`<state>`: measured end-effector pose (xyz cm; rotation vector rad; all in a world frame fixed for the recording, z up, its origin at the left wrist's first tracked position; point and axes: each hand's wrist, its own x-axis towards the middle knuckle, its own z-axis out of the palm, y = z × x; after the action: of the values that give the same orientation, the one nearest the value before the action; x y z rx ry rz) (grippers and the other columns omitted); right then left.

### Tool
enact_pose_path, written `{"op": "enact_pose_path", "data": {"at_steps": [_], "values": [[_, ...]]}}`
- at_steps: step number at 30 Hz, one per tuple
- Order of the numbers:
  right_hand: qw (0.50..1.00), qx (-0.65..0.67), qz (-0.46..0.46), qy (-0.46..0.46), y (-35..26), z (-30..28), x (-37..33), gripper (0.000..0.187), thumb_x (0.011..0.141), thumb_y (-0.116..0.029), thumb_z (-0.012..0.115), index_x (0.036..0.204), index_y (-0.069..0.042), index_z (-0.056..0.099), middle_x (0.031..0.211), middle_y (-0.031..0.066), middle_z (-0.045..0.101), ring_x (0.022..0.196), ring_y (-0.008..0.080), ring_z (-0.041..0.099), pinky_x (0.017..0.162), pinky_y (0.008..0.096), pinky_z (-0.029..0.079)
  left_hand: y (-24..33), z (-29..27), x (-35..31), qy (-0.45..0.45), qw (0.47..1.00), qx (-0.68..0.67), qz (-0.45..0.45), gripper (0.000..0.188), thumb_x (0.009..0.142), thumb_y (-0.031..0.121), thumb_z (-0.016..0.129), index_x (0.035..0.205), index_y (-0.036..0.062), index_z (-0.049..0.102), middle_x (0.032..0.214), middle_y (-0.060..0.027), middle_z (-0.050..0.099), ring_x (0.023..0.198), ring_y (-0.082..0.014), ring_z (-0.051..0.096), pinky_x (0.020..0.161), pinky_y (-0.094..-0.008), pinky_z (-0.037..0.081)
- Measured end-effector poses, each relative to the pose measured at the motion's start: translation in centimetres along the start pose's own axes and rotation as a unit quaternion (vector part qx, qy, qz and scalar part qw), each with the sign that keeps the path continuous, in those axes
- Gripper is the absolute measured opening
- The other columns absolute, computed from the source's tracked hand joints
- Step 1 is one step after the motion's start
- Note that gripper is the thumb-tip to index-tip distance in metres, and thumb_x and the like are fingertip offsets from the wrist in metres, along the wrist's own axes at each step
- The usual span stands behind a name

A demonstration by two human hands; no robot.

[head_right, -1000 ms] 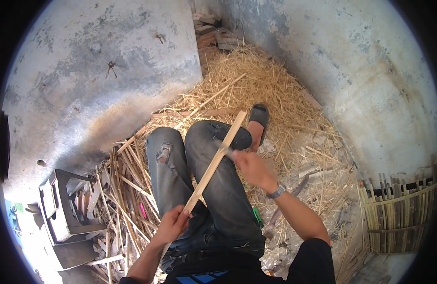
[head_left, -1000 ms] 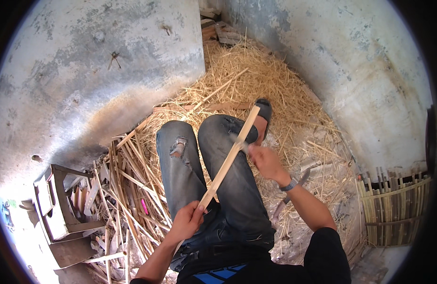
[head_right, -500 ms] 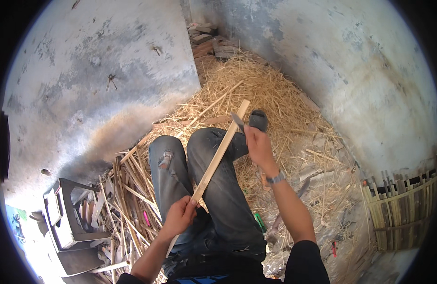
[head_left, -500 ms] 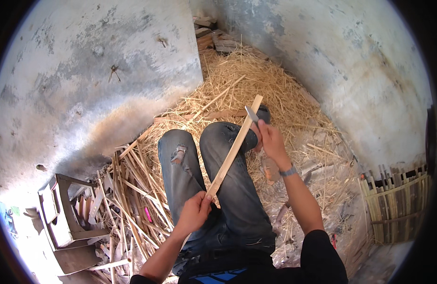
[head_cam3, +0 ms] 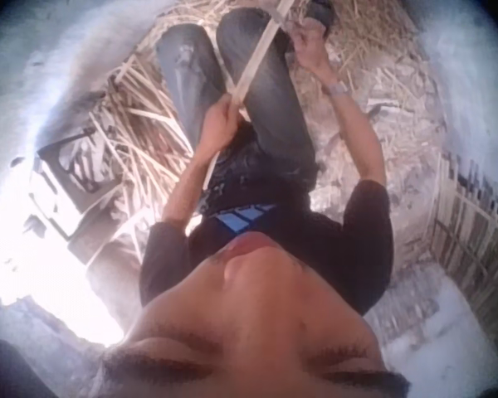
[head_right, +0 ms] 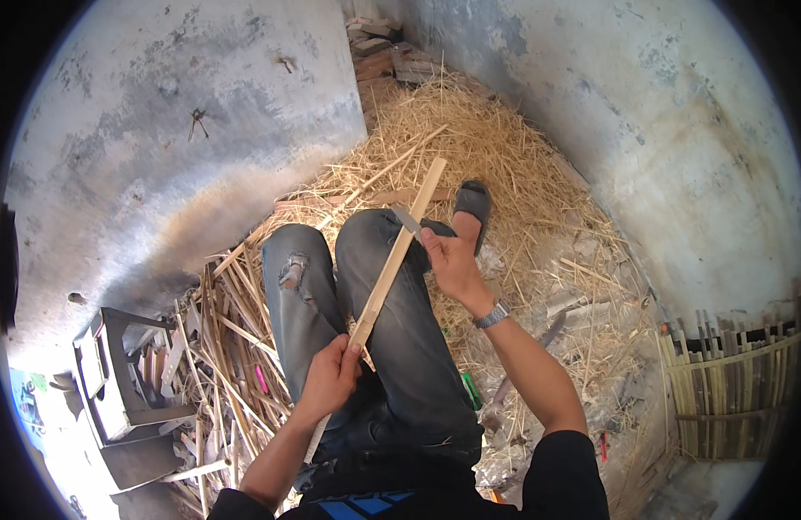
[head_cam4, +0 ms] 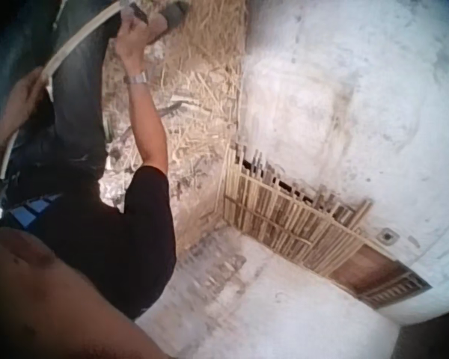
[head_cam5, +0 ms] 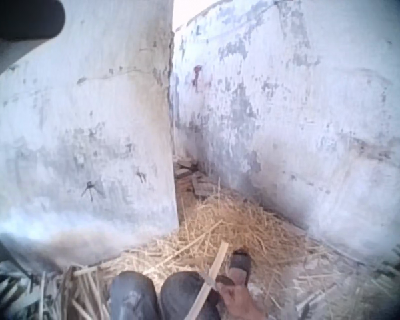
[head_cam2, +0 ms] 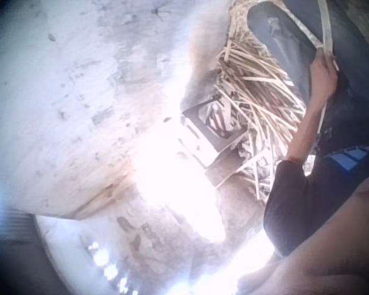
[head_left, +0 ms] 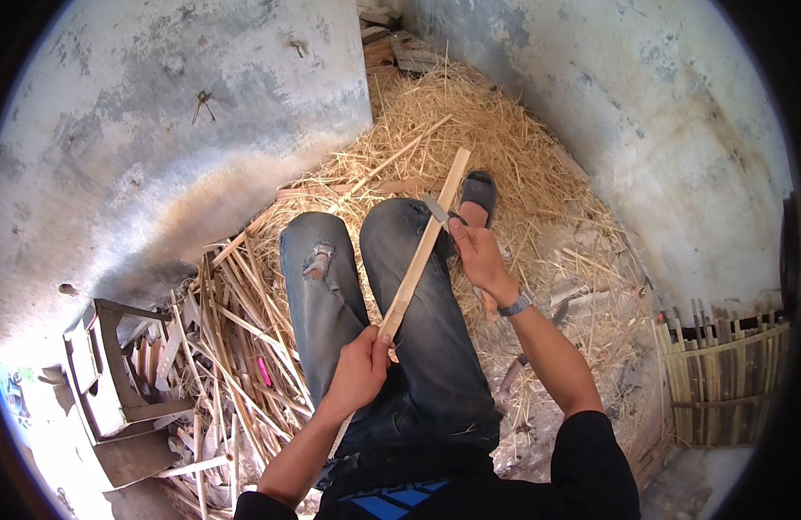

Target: The person thins bamboo strips by hand using a small knife, repeatedly scraping along the length of the strips while sitting on a straw-covered floor.

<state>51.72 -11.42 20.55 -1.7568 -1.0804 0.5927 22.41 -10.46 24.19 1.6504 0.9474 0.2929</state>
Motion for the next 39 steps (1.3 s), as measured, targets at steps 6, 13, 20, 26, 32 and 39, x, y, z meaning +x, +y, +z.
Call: {"op": "enact_pose_path", "data": {"at_steps": [6, 13, 20, 26, 32, 39], "values": [[0.996, 0.029, -0.015, -0.081, -1.7, 1.8, -5.0, 0.062, 0.109, -0.045, 0.048, 0.073, 0.005, 0.057, 0.054, 0.0082, 0.042, 0.053, 0.0146, 0.040, 0.052, 0.0371, 0.035, -0.9, 0.3, 0.9, -0.015, 0.999, -0.049, 0.016, 0.029, 0.111, 0.025, 0.046, 0.095, 0.0032, 0.056, 0.062, 0.0019, 0.047, 0.046, -0.0064, 0.042, 0.044, -0.0263, 0.035], [0.984, 0.055, 0.053, -0.160, -1.9, 0.4, -5.4, 0.062, 0.107, -0.046, 0.050, 0.071, 0.003, 0.058, 0.053, 0.0054, 0.048, 0.052, 0.0146, 0.048, 0.052, 0.0357, 0.038, 0.8, -0.4, 3.7, -0.070, 0.987, -0.133, -0.063, 0.033, 0.110, 0.027, 0.046, 0.097, 0.0003, 0.060, 0.065, -0.0020, 0.053, 0.049, -0.0088, 0.049, 0.049, -0.0277, 0.040], [0.999, 0.041, 0.026, -0.011, -1.2, 0.0, -2.3, 0.062, 0.108, -0.046, 0.049, 0.069, 0.002, 0.058, 0.053, 0.0066, 0.048, 0.052, 0.0181, 0.048, 0.053, 0.0364, 0.037, 1.0, -0.7, 1.2, -0.014, 0.999, -0.025, -0.019, 0.034, 0.110, 0.028, 0.046, 0.094, 0.0015, 0.060, 0.061, -0.0006, 0.051, 0.050, -0.0092, 0.049, 0.050, -0.0287, 0.040], [0.989, -0.057, -0.053, 0.122, -1.3, -1.7, 4.8, 0.058, 0.108, -0.041, 0.047, 0.075, 0.004, 0.061, 0.055, 0.0171, 0.049, 0.050, 0.0301, 0.046, 0.052, 0.0412, 0.036, 1.6, -0.7, -0.3, 0.042, 0.998, 0.048, 0.023, 0.033, 0.110, 0.027, 0.047, 0.092, 0.0009, 0.059, 0.059, -0.0026, 0.052, 0.050, -0.0105, 0.050, 0.051, -0.0304, 0.041], [0.986, -0.133, -0.083, 0.057, 0.0, 0.3, 3.3, 0.054, 0.108, -0.041, 0.050, 0.086, 0.006, 0.066, 0.058, 0.0200, 0.051, 0.051, 0.0298, 0.048, 0.054, 0.0417, 0.039, 2.1, 0.7, 1.1, 0.030, 1.000, 0.004, -0.003, 0.030, 0.108, 0.022, 0.049, 0.093, -0.0016, 0.060, 0.062, -0.0143, 0.060, 0.056, -0.0271, 0.063, 0.057, -0.0406, 0.047], [0.999, -0.001, -0.046, -0.007, -4.4, 1.9, -2.2, 0.052, 0.109, -0.038, 0.048, 0.088, 0.005, 0.068, 0.060, 0.0202, 0.056, 0.053, 0.0203, 0.050, 0.056, 0.0390, 0.041, 1.0, 0.6, 1.5, 0.014, 1.000, -0.025, -0.013, 0.032, 0.108, 0.022, 0.048, 0.092, -0.0023, 0.060, 0.062, -0.0131, 0.059, 0.057, -0.0248, 0.062, 0.058, -0.0389, 0.048]]}}
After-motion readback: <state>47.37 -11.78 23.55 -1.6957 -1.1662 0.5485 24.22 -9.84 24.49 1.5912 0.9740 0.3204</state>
